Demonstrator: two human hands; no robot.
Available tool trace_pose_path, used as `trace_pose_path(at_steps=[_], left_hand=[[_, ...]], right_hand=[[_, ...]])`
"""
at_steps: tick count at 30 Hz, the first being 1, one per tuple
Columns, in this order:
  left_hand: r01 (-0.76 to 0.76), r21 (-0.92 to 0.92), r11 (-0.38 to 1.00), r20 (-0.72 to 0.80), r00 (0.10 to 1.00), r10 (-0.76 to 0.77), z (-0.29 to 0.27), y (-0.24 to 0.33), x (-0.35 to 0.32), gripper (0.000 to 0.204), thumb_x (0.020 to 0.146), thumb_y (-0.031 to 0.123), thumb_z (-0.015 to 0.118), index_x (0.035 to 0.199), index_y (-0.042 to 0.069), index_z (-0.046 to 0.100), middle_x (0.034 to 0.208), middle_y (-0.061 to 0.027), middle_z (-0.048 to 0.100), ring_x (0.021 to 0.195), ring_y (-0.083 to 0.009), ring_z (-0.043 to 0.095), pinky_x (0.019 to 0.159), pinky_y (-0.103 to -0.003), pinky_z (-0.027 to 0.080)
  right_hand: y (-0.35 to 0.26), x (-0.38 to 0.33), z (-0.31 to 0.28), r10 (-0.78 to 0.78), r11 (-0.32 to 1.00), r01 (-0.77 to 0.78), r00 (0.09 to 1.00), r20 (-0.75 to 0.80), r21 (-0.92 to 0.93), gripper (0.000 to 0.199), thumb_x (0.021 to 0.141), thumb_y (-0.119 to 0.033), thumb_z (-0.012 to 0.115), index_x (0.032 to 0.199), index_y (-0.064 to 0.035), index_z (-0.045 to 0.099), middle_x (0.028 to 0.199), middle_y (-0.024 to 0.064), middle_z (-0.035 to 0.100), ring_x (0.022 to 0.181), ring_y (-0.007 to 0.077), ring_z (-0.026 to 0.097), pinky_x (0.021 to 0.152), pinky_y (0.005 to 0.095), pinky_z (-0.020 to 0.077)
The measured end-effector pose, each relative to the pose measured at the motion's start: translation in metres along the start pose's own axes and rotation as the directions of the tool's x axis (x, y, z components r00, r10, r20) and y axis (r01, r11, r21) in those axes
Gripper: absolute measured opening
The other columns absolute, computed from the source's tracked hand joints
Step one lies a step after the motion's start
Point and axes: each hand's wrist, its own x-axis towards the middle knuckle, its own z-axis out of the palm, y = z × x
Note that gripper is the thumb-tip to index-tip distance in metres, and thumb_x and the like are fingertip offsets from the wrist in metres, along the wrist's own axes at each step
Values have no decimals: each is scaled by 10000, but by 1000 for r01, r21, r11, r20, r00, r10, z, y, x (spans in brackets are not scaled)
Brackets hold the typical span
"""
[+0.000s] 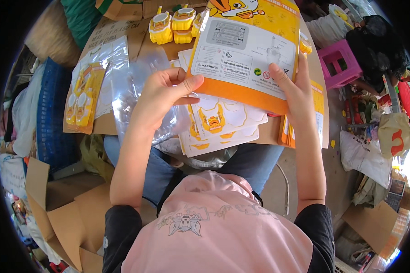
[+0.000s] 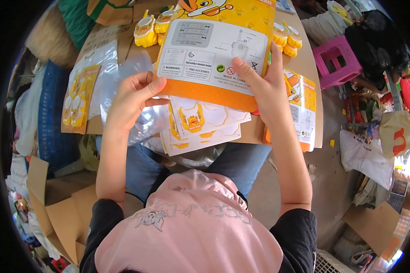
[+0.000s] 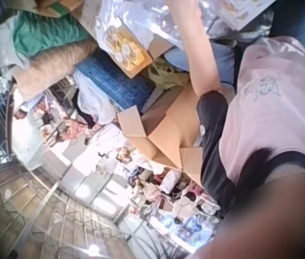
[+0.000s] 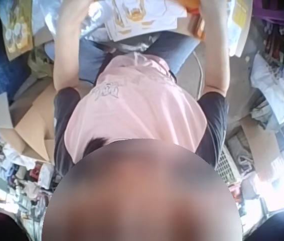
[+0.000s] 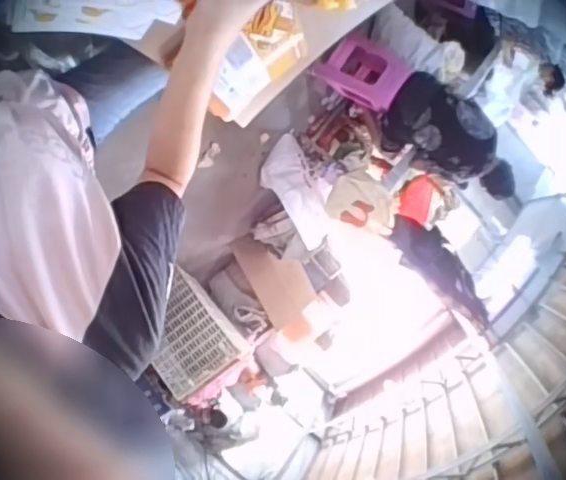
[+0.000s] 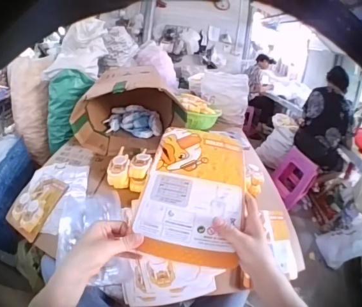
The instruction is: Labeling and packaging toy walkie-talkies into plastic shells and cardboard backings.
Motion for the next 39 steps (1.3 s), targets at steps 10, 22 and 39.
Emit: trace_pose_path(at_steps=[10, 22, 39], left_hand=[[-143, 414, 899, 42, 990, 138, 0, 0, 5, 241, 877, 210, 647, 940, -23, 641, 838, -14, 639, 764, -45, 544, 699, -192, 422], [-103, 322, 941, 27, 995, 99, 9, 4, -3, 305, 908, 281, 601, 969, -15, 648, 842, -17, 641, 773, -54, 546, 692, -208, 427], [-179, 211, 961, 70, 983, 168, 3, -3, -3, 300, 942, 221, 543, 1097, -31, 595, 1033, -30, 622, 943, -66, 547, 867, -224, 419]], right_hand=[[3, 2, -3, 72, 996, -70, 997, -34, 63, 692, 833, -158, 688, 1349, 20, 263, 1133, 193, 576, 1000, 206, 604, 855, 306, 499], [1, 5, -9, 60, 993, -61, 998, 12, 97, 633, 765, -40, 726, 1258, 27, 334, 1087, 199, 600, 993, 232, 614, 866, 336, 506], [-7, -6, -12, 48, 999, -47, 986, 161, -14, 866, 710, 3, 743, 1387, 5, 203, 1228, 158, 509, 1128, 223, 524, 951, 343, 446]])
